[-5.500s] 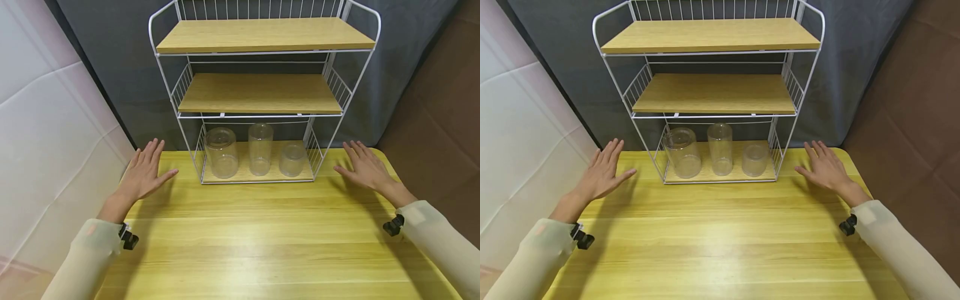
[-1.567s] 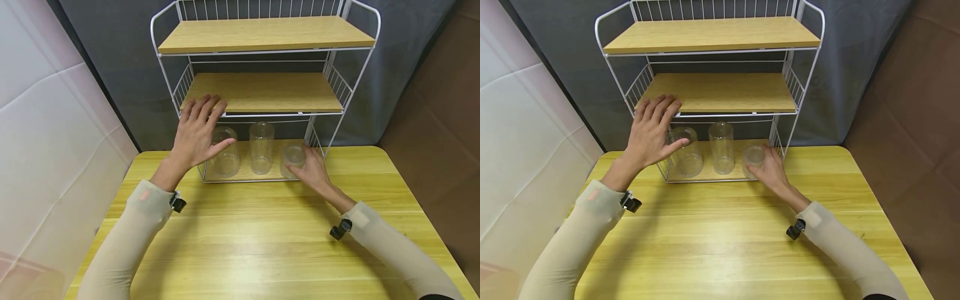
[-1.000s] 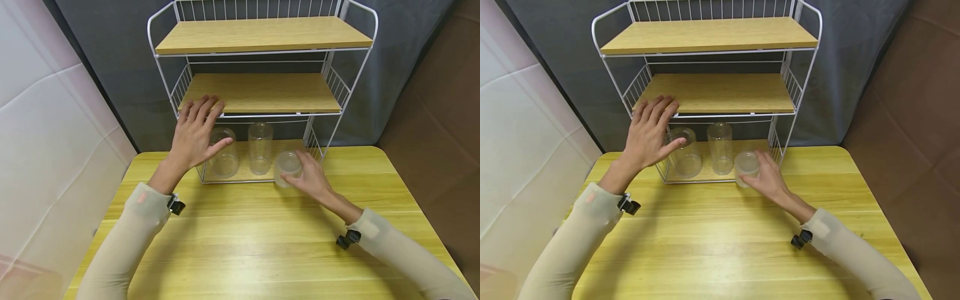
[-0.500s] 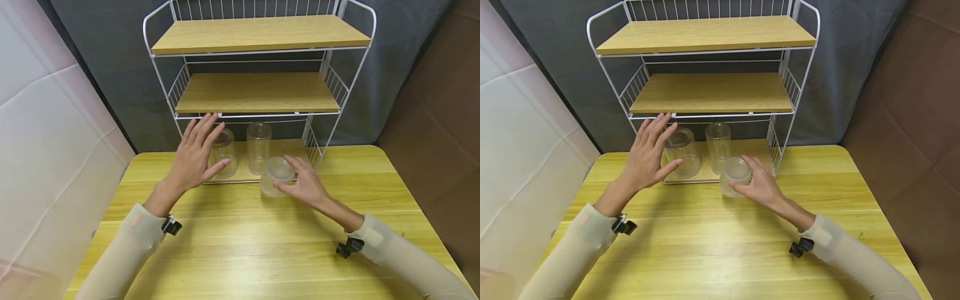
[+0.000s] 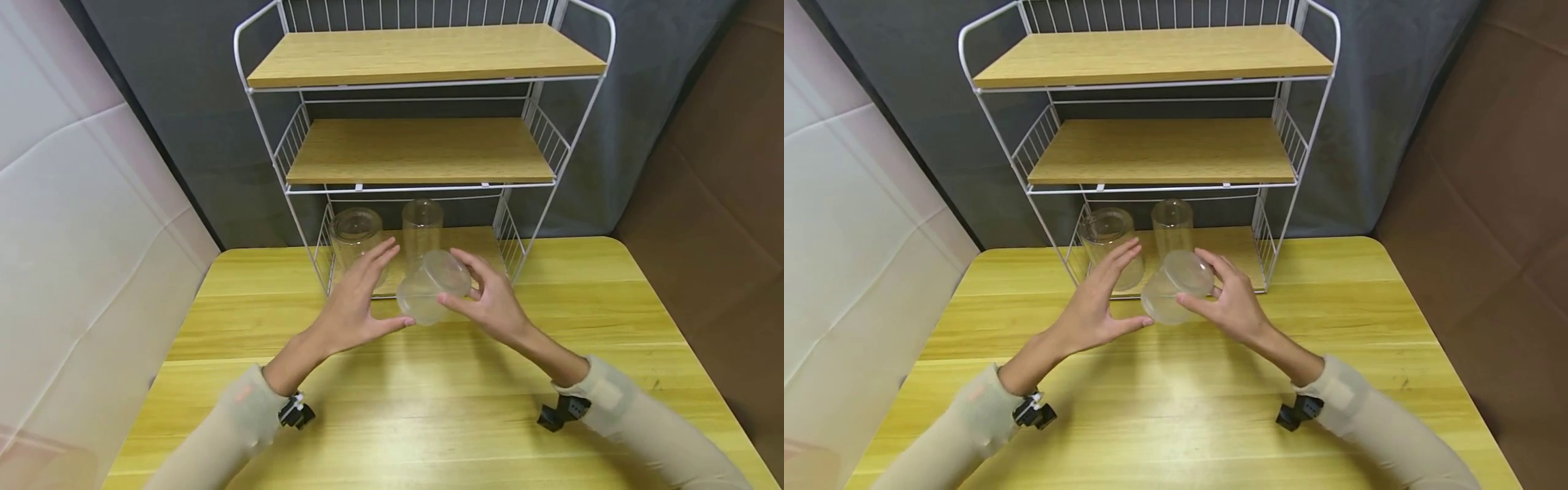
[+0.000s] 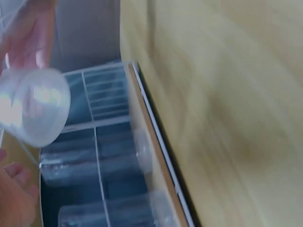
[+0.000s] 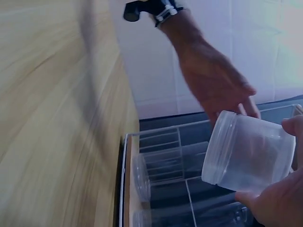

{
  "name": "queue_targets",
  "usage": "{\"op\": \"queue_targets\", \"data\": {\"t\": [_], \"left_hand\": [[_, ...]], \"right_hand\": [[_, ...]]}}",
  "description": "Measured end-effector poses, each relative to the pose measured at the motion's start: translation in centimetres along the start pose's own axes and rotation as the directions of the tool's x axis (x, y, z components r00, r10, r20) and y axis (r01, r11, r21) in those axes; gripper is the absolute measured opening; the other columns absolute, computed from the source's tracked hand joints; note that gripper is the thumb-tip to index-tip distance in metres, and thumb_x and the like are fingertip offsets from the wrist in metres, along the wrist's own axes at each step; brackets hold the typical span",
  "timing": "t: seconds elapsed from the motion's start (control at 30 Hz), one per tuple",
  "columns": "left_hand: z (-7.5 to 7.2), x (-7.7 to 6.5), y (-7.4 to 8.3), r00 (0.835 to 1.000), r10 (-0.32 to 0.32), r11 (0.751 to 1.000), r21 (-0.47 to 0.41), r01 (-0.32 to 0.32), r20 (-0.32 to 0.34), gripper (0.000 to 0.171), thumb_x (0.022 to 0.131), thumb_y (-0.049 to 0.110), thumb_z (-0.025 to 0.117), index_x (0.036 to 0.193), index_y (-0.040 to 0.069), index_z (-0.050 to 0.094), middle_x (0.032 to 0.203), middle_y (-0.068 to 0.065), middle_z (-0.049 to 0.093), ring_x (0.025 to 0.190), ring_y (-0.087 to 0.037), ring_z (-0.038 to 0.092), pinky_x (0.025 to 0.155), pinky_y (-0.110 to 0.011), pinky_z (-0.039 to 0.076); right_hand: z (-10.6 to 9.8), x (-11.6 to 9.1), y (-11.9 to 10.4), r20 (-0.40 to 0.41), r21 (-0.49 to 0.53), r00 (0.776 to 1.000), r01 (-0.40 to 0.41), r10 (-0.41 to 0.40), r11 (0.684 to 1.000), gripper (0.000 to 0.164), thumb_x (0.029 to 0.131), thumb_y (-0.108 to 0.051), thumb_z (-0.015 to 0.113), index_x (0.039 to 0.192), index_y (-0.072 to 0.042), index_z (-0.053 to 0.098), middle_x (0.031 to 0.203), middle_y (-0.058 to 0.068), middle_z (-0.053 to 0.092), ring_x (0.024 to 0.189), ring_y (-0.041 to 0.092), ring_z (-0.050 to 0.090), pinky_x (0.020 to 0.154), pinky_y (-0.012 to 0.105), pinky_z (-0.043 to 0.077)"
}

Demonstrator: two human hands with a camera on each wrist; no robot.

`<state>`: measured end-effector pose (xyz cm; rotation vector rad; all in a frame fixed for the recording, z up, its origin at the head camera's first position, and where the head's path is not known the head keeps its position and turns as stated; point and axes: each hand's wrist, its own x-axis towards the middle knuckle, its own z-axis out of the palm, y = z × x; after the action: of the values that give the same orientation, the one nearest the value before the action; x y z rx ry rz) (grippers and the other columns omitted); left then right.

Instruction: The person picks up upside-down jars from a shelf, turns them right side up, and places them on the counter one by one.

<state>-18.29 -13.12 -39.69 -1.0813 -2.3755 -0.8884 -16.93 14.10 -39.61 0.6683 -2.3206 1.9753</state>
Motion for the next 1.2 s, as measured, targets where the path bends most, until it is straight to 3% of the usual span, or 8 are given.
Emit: {"op": "queue_targets", "data": {"t": [0.17, 0.33, 0.57, 0.67, 0.8, 1.03, 1.13, 1.2], "left_hand": [[1.2, -0.4, 1.1, 0.991, -0.13, 0.979, -0.156, 0.13, 0.013, 0.113, 0.074, 0.036, 0.097, 0.164, 0.008, 0.035, 0.168, -0.014, 0.038, 0.153, -0.035, 0.039, 0.121, -0.061, 0.036], [2.2, -0.5, 1.5, 0.981, -0.188, 0.958, -0.23, 0.174, -0.04, 0.109, 0.071, 0.03, 0.1, 0.159, 0.004, 0.041, 0.16, -0.015, 0.048, 0.145, -0.035, 0.048, 0.119, -0.057, 0.04], [3.0, -0.2, 1.8, 0.97, -0.221, 0.921, -0.35, 0.173, -0.102, 0.102, 0.074, 0.016, 0.097, 0.156, -0.002, 0.04, 0.153, -0.023, 0.051, 0.132, -0.038, 0.06, 0.11, -0.046, 0.052], [2.9, -0.2, 1.8, 0.967, -0.233, 0.905, -0.386, 0.177, -0.102, 0.098, 0.075, 0.011, 0.095, 0.155, -0.004, 0.04, 0.151, -0.025, 0.051, 0.13, -0.041, 0.06, 0.109, -0.044, 0.053], [2.5, -0.5, 1.7, 0.967, -0.243, 0.89, -0.413, 0.191, -0.076, 0.095, 0.076, 0.006, 0.093, 0.155, -0.004, 0.041, 0.153, -0.024, 0.049, 0.133, -0.042, 0.059, 0.109, -0.044, 0.053], [1.4, -1.4, 1.1, 0.965, -0.259, 0.88, -0.405, 0.249, 0.031, 0.092, 0.077, 0.007, 0.092, 0.153, -0.001, 0.042, 0.153, -0.02, 0.049, 0.136, -0.038, 0.056, 0.11, -0.038, 0.052], [0.6, -1.8, 0.5, 0.967, -0.244, 0.897, -0.363, 0.254, 0.074, 0.09, 0.078, 0.009, 0.092, 0.153, 0.0, 0.044, 0.151, -0.018, 0.051, 0.133, -0.036, 0.059, 0.109, -0.039, 0.053], [0.0, -2.1, 0.0, 0.967, -0.236, 0.912, -0.322, 0.255, 0.098, 0.089, 0.078, 0.012, 0.092, 0.153, 0.001, 0.045, 0.15, -0.018, 0.053, 0.13, -0.035, 0.061, 0.109, -0.04, 0.054]], "right_hand": [[0.4, 0.0, -0.7, -0.006, 0.119, 1.0, -0.01, 0.011, 0.993, 0.077, 0.092, 0.002, 0.072, 0.159, 0.009, 0.035, 0.154, 0.029, 0.047, 0.132, 0.045, 0.057, 0.094, 0.033, 0.061], [0.7, 0.0, -1.0, -0.057, 0.217, 0.998, -0.018, 0.031, 0.976, 0.072, 0.095, -0.002, 0.066, 0.159, 0.01, 0.035, 0.15, 0.028, 0.051, 0.129, 0.029, 0.058, 0.101, 0.026, 0.056], [1.4, 0.0, -0.9, -0.046, 0.526, 0.988, -0.1, 0.146, 0.845, 0.068, 0.097, -0.001, 0.055, 0.159, 0.012, 0.03, 0.147, 0.02, 0.043, 0.13, 0.021, 0.055, 0.111, 0.03, 0.05], [1.3, 0.1, -0.6, -0.017, 0.532, 0.987, -0.124, 0.157, 0.837, 0.067, 0.098, -0.002, 0.055, 0.158, 0.012, 0.03, 0.152, 0.022, 0.042, 0.13, 0.02, 0.056, 0.111, 0.03, 0.05], [0.7, 0.1, -0.1, 0.044, 0.459, 0.988, -0.149, 0.145, 0.876, 0.067, 0.097, -0.002, 0.058, 0.157, 0.013, 0.032, 0.153, 0.03, 0.043, 0.128, 0.02, 0.059, 0.109, 0.029, 0.052], [-1.2, 0.3, 0.4, 0.149, 0.075, 0.983, -0.115, 0.102, 0.991, 0.069, 0.098, -0.009, 0.069, 0.159, 0.005, 0.039, 0.155, 0.026, 0.05, 0.143, 0.038, 0.05, 0.113, 0.034, 0.049], [-2.3, 0.4, 0.0, 0.179, -0.148, 0.983, -0.018, 0.045, 0.989, 0.075, 0.098, -0.016, 0.075, 0.162, -0.002, 0.039, 0.16, 0.022, 0.046, 0.145, 0.043, 0.048, 0.118, 0.048, 0.045], [-3.1, 0.5, -0.4, 0.192, -0.338, 0.981, 0.092, -0.027, 0.937, 0.079, 0.096, -0.023, 0.078, 0.162, -0.005, 0.039, 0.161, 0.019, 0.046, 0.145, 0.042, 0.048, 0.118, 0.058, 0.043]]}}
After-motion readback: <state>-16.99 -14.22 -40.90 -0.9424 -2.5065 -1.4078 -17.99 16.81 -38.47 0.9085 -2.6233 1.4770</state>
